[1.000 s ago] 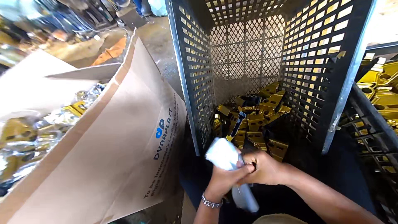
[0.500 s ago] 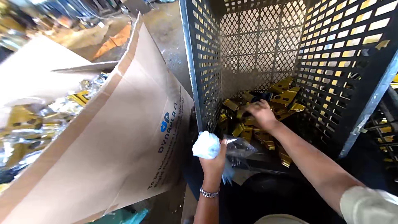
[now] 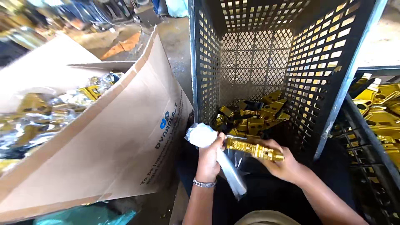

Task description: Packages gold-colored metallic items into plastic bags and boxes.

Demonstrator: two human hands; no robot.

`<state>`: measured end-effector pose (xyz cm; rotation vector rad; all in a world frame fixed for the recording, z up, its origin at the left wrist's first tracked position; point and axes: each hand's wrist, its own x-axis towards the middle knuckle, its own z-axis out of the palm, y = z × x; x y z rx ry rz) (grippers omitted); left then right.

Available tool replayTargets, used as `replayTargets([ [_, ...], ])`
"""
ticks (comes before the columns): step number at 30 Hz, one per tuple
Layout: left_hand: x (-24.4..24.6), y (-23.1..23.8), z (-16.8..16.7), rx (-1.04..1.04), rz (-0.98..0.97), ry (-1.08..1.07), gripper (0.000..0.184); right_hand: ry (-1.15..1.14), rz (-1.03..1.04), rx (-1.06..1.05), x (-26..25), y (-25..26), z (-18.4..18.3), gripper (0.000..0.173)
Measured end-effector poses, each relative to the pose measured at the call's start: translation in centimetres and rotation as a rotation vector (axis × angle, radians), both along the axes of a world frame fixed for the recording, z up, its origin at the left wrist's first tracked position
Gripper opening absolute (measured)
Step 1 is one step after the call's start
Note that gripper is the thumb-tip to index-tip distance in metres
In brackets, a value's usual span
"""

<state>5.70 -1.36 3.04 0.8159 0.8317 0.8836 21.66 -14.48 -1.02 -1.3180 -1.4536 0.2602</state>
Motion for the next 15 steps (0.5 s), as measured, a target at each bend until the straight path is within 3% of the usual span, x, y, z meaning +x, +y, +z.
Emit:
replayTargets([
  [2,0.2,-2.3,0.6,0.206,-0.043,0.152,0.025,-0.206,-0.194,-0.052,1.0,0.2,0.1,0.034],
  [4,0.8,-4.7,0.7,0.353,-0.117,0.194,0.041,-0.189,-0.208,-0.126,0.8,0.7,0.5,0.037],
  [5,1.1,-5.2,0.3,0.389,-0.150,0.169,0.038,-0.007,-0.122,-0.196,0.5,0.7,0.9,0.038],
  [7,1.0,-4.8,-0.3,0.402,-0.256,0.120,0.028,0.574,0.095,-0.284,0.3,0.3,1.7,0.039],
  [8,0.7,-4.2,-0.7,0.401,-0.333,0.110,0.026,0.746,0.107,-0.286,0.2,0.2,1.9,0.035],
  [9,0.3,-3.7,-1.0,0.389,-0.415,0.094,0.023,0.738,0.033,-0.276,0.1,0.2,1.9,0.026],
  [11,-0.4,-3.1,-0.9,0.305,-0.513,0.041,0.024,0.405,-0.118,-0.296,0.8,0.4,1.6,0.016],
  [12,-0.9,-2.8,-0.8,0.227,-0.515,0.017,0.033,0.174,-0.164,-0.380,1.6,0.3,2.0,0.018],
  [13,-1.5,-2.3,-0.7,0.151,-0.494,0.011,0.042,-0.049,-0.179,-0.536,2.4,0.2,3.1,0.023],
  [15,-2.6,-1.6,-0.6,0.082,-0.372,0.111,0.035,-0.344,-0.148,-0.873,3.4,0.5,6.0,0.026],
])
